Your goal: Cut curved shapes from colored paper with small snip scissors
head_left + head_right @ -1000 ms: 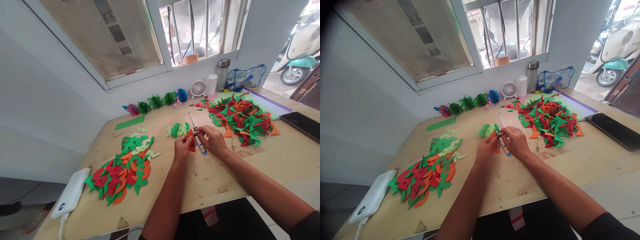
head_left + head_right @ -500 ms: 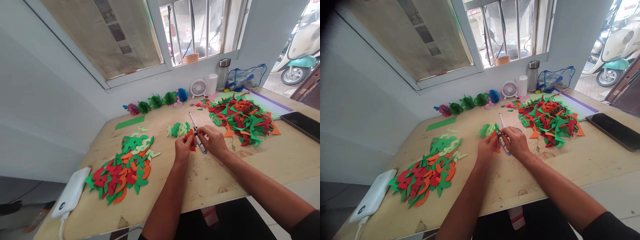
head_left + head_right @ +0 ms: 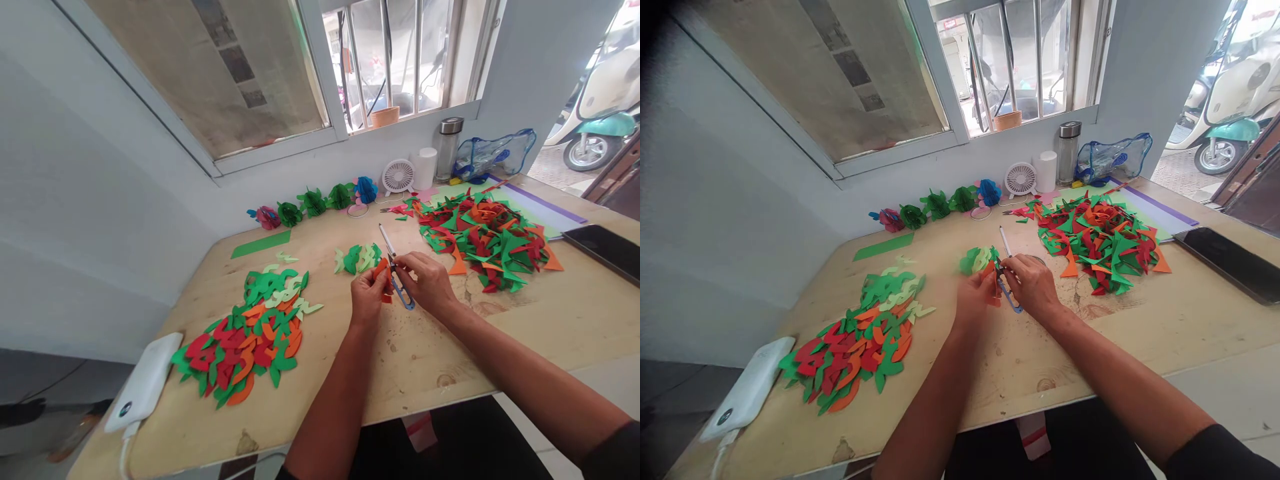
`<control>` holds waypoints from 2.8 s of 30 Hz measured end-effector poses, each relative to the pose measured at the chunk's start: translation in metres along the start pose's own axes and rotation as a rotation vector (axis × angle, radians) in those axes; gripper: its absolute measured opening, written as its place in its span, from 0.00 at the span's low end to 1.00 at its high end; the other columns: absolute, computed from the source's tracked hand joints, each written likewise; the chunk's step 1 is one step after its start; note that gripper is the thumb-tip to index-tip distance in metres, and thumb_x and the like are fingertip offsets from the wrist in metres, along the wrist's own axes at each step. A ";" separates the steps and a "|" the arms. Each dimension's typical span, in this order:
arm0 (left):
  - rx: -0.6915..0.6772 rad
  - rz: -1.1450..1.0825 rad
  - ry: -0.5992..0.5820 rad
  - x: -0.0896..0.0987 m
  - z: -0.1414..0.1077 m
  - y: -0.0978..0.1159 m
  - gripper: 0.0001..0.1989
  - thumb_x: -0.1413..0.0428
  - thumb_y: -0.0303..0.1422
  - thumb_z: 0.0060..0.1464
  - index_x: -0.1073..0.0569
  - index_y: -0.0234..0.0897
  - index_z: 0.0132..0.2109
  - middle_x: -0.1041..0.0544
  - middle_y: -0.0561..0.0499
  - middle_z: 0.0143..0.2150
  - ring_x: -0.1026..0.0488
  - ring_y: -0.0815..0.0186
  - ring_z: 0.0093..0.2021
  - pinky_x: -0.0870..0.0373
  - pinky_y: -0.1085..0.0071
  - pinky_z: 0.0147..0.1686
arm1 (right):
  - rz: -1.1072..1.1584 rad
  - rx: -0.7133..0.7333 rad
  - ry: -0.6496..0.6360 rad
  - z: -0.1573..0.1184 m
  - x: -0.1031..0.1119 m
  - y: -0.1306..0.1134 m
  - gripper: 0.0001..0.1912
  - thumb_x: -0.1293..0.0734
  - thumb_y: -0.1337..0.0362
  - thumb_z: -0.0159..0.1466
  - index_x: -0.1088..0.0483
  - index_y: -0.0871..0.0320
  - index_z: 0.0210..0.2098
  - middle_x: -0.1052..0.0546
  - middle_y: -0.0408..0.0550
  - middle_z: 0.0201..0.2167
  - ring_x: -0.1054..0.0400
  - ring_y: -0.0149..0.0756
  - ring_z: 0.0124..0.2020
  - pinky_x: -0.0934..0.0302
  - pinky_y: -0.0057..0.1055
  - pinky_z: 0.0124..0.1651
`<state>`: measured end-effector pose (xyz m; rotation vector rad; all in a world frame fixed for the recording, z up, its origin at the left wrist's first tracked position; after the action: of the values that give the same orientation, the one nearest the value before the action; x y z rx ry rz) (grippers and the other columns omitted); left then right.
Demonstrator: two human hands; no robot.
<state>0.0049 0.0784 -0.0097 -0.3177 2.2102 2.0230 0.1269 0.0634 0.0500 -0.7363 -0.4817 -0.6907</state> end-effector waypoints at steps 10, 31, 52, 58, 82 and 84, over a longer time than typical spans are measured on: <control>-0.010 0.039 0.008 0.001 0.001 -0.001 0.18 0.38 0.44 0.40 0.29 0.32 0.23 0.32 0.54 0.18 0.38 0.75 0.17 0.38 0.78 0.18 | 0.036 -0.043 -0.024 0.000 -0.002 0.004 0.06 0.39 0.68 0.61 0.31 0.56 0.32 0.27 0.46 0.27 0.34 0.33 0.29 0.43 0.28 0.32; 0.005 0.020 0.012 0.000 0.001 -0.001 0.18 0.37 0.45 0.39 0.29 0.32 0.24 0.32 0.54 0.18 0.37 0.75 0.18 0.38 0.78 0.18 | 0.051 -0.074 -0.026 0.000 -0.004 0.008 0.06 0.39 0.67 0.61 0.31 0.56 0.35 0.27 0.45 0.27 0.33 0.34 0.30 0.43 0.29 0.33; -0.004 0.059 -0.013 -0.006 -0.004 0.003 0.18 0.38 0.45 0.38 0.28 0.32 0.24 0.32 0.54 0.18 0.37 0.74 0.18 0.39 0.78 0.18 | 0.212 -0.227 -0.038 0.000 -0.006 0.021 0.05 0.39 0.66 0.59 0.36 0.56 0.27 0.29 0.43 0.24 0.35 0.33 0.27 0.43 0.29 0.30; -0.008 0.067 0.002 -0.004 -0.004 0.003 0.16 0.39 0.43 0.41 0.29 0.32 0.24 0.32 0.54 0.18 0.37 0.75 0.18 0.39 0.79 0.18 | 0.170 -0.236 -0.086 -0.001 -0.010 0.021 0.04 0.40 0.66 0.61 0.38 0.55 0.28 0.29 0.44 0.25 0.36 0.34 0.28 0.44 0.29 0.30; 0.009 0.019 0.000 -0.002 -0.003 0.001 0.16 0.39 0.43 0.41 0.27 0.32 0.26 0.31 0.54 0.18 0.36 0.75 0.18 0.36 0.78 0.20 | 0.231 -0.241 -0.066 -0.001 -0.009 0.021 0.05 0.40 0.64 0.61 0.37 0.56 0.28 0.29 0.44 0.25 0.36 0.33 0.27 0.44 0.29 0.31; 0.005 0.020 0.000 -0.002 -0.003 0.002 0.15 0.39 0.42 0.41 0.27 0.32 0.26 0.31 0.54 0.18 0.36 0.75 0.18 0.36 0.78 0.20 | 0.233 -0.249 -0.066 -0.001 -0.009 0.021 0.05 0.40 0.64 0.61 0.37 0.56 0.28 0.30 0.43 0.24 0.36 0.33 0.27 0.44 0.29 0.30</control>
<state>0.0065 0.0758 -0.0072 -0.2965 2.2269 2.0268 0.1362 0.0774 0.0346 -1.0344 -0.3653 -0.5132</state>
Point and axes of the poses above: each hand's wrist, its own z-axis towards the middle knuckle, its own x-axis out of the back of the hand, y = z × x, the point moved 8 cm from there along z, towards the middle knuckle
